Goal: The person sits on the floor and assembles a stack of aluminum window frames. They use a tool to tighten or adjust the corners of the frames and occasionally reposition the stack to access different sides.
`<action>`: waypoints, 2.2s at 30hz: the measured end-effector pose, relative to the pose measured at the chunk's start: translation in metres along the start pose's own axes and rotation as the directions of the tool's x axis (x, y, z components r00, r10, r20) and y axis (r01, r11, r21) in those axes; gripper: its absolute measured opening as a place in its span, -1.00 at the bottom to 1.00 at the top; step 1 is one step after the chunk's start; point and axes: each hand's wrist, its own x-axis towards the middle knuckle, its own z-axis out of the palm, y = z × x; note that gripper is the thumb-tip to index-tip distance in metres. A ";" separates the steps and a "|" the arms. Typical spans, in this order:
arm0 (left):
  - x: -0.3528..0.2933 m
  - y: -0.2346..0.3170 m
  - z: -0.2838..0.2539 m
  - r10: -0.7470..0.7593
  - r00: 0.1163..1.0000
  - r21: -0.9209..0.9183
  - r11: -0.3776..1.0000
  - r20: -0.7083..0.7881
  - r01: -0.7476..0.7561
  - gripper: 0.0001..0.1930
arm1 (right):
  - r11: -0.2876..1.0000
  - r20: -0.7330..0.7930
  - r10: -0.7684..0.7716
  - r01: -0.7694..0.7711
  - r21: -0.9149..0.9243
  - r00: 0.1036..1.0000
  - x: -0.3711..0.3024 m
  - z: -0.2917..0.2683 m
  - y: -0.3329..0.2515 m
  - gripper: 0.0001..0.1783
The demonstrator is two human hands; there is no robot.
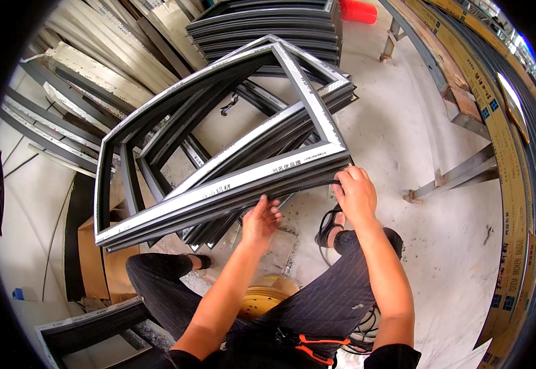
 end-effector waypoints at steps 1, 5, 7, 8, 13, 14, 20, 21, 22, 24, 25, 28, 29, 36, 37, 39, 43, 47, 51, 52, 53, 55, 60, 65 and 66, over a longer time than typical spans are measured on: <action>-0.004 0.007 -0.009 0.011 1.000 0.026 1.000 -0.029 -0.010 -0.58 | 1.000 -0.024 -0.013 0.013 -0.004 1.000 0.000 -0.001 -0.002 -0.78; -0.008 0.032 -0.107 0.068 0.998 -0.196 0.978 0.005 -0.066 -0.56 | 0.997 -0.117 -0.067 0.063 -0.037 0.991 0.004 -0.004 -0.013 -0.77; -0.030 0.058 -0.147 0.114 0.974 -0.084 0.988 -0.196 -0.133 -0.52 | 0.995 -0.131 -0.088 0.081 -0.057 0.988 0.005 -0.008 -0.017 -0.77; -0.041 0.070 -0.174 0.187 0.954 -0.023 0.980 -0.234 -0.198 -0.49 | 0.995 -0.143 -0.094 0.089 -0.042 0.985 0.008 -0.007 -0.016 -0.76; -0.110 0.122 -0.222 0.869 0.377 0.736 0.479 -0.320 -0.478 -0.71 | 0.927 -0.191 -0.364 0.336 -0.165 0.912 0.046 -0.007 -0.031 -0.80; -0.115 0.134 -0.212 0.961 0.232 0.899 0.229 -0.149 -0.373 -0.69 | 0.923 -0.169 -0.377 0.355 -0.148 0.911 0.059 -0.002 -0.038 -0.77; -0.063 0.146 -0.087 0.944 0.129 0.937 -0.270 0.303 -0.222 -0.72 | 0.984 0.358 -0.158 0.177 -0.022 0.920 0.105 0.019 -0.054 -0.65; -0.050 0.145 -0.077 0.927 0.131 0.934 -0.337 0.351 -0.118 -0.73 | 0.983 0.321 -0.164 0.182 -0.027 0.933 0.102 0.023 -0.055 -0.62; -0.043 0.146 -0.070 0.908 0.134 0.916 -0.400 0.398 -0.016 -0.73 | 0.981 0.281 -0.172 0.189 -0.035 0.944 0.098 0.025 -0.056 -0.60; -0.038 0.144 -0.069 0.923 0.066 0.925 -0.376 0.379 -0.054 -0.72 | 0.980 0.240 -0.181 0.197 -0.042 0.954 0.090 0.022 -0.058 -0.61; -0.040 0.145 -0.078 0.924 0.067 0.926 -0.370 0.375 -0.077 -0.75 | 0.984 0.262 -0.159 0.176 -0.041 0.952 0.085 0.021 -0.067 -0.61; -0.047 0.151 -0.103 0.909 0.073 0.908 -0.401 0.411 -0.118 -0.72 | 0.992 0.303 -0.106 0.123 -0.037 0.947 0.062 0.013 -0.097 -0.60; -0.049 0.155 -0.109 0.904 0.078 0.900 -0.404 0.420 -0.162 -0.73 | 0.990 0.321 -0.080 0.112 -0.083 0.944 0.054 0.013 -0.106 -0.61; -0.030 0.217 -0.150 0.798 0.111 0.760 -0.507 0.592 -0.407 -0.79 | 0.988 0.277 0.111 -0.076 -0.133 0.954 -0.010 0.020 -0.179 -0.78; -0.021 0.231 -0.160 0.789 0.119 0.750 -0.509 0.603 -0.421 -0.79 | 0.989 0.262 0.107 -0.075 -0.130 0.959 -0.013 0.026 -0.196 -0.80; 0.001 0.259 -0.189 0.794 0.105 0.757 -0.519 0.599 -0.397 -0.78 | 0.995 0.257 0.047 -0.022 -0.099 0.965 -0.019 0.040 -0.229 -0.72; 0.028 0.293 -0.231 0.929 0.063 0.930 -0.360 0.364 -0.075 -0.71 | 0.979 0.164 -0.203 0.200 0.038 0.965 -0.028 0.065 -0.301 -0.64; 0.014 0.262 -0.230 0.997 0.080 0.987 0.002 0.011 -0.159 -0.65 | 0.930 0.146 -0.361 0.345 0.124 0.921 -0.072 0.053 -0.312 -0.71; -0.029 0.169 -0.242 0.855 0.370 0.782 0.495 -0.363 -0.378 -0.70 | 0.968 0.276 -0.242 0.210 0.140 0.930 -0.127 0.016 -0.269 -0.66; -0.030 0.151 -0.246 0.774 0.462 0.699 0.612 -0.434 -0.369 -0.70 | 0.973 0.303 -0.206 0.163 0.161 0.930 -0.132 0.009 -0.254 -0.64; -0.032 0.131 -0.248 0.639 0.609 0.534 0.755 -0.470 -0.380 -0.69 | 0.982 0.309 -0.158 0.115 0.152 0.938 -0.139 0.004 -0.240 -0.60; -0.041 0.113 -0.222 0.450 0.772 0.341 0.885 -0.448 -0.318 -0.69 | 0.985 0.374 -0.071 0.006 0.173 0.925 -0.141 0.003 -0.214 -0.67; -0.023 0.081 -0.216 0.277 0.923 0.111 0.960 -0.266 -0.256 -0.53 | 0.965 0.684 -0.035 -0.153 0.213 0.729 -0.143 0.063 -0.159 -0.68; -0.080 0.011 -0.211 0.068 0.996 0.454 0.890 -0.059 -0.034 -0.34 | 0.960 0.776 -0.232 0.011 0.279 0.587 -0.138 0.090 -0.183 -0.52; -0.094 -0.005 -0.205 0.042 0.999 0.423 0.906 -0.011 -0.033 -0.47 | 0.957 0.812 -0.252 0.011 0.290 0.527 -0.138 0.089 -0.182 -0.48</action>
